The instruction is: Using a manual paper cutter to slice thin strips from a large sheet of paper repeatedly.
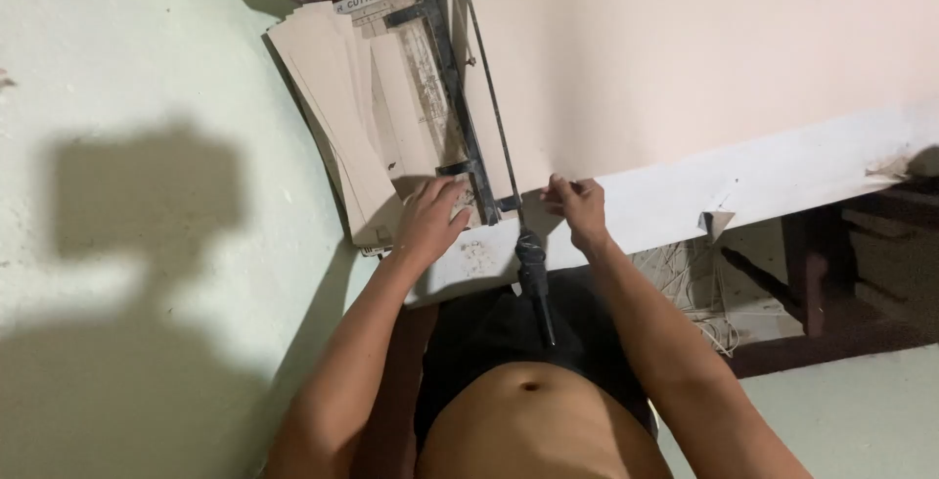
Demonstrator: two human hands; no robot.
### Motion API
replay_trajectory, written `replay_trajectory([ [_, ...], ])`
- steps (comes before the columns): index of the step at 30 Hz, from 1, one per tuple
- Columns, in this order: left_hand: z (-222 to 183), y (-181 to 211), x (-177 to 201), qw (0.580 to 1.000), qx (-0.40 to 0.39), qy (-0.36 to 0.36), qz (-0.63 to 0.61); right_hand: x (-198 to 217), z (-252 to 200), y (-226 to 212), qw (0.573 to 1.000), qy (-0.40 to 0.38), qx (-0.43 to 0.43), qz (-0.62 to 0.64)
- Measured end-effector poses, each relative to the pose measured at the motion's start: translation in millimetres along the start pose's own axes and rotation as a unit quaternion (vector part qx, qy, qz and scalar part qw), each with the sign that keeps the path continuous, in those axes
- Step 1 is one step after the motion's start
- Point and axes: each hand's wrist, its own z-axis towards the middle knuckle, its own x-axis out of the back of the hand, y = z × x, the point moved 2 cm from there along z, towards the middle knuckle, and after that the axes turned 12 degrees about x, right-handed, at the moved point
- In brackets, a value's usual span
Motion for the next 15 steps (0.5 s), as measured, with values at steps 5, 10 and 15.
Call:
replay_trajectory([
  [5,30,21,9,0.999,0.028,0.019,0.018,-2,10,-1,1.000,-0.010,0.006,-0.011],
  [10,73,49,17,0.997,0.064,0.038,0.025,-3,11,2,1.000,0.002,0.002,-0.020],
  [15,119,39,-13,0.988,0.124,0.008,0.096,-6,5,-13,1.000,-0.001,-0.026,0.002],
])
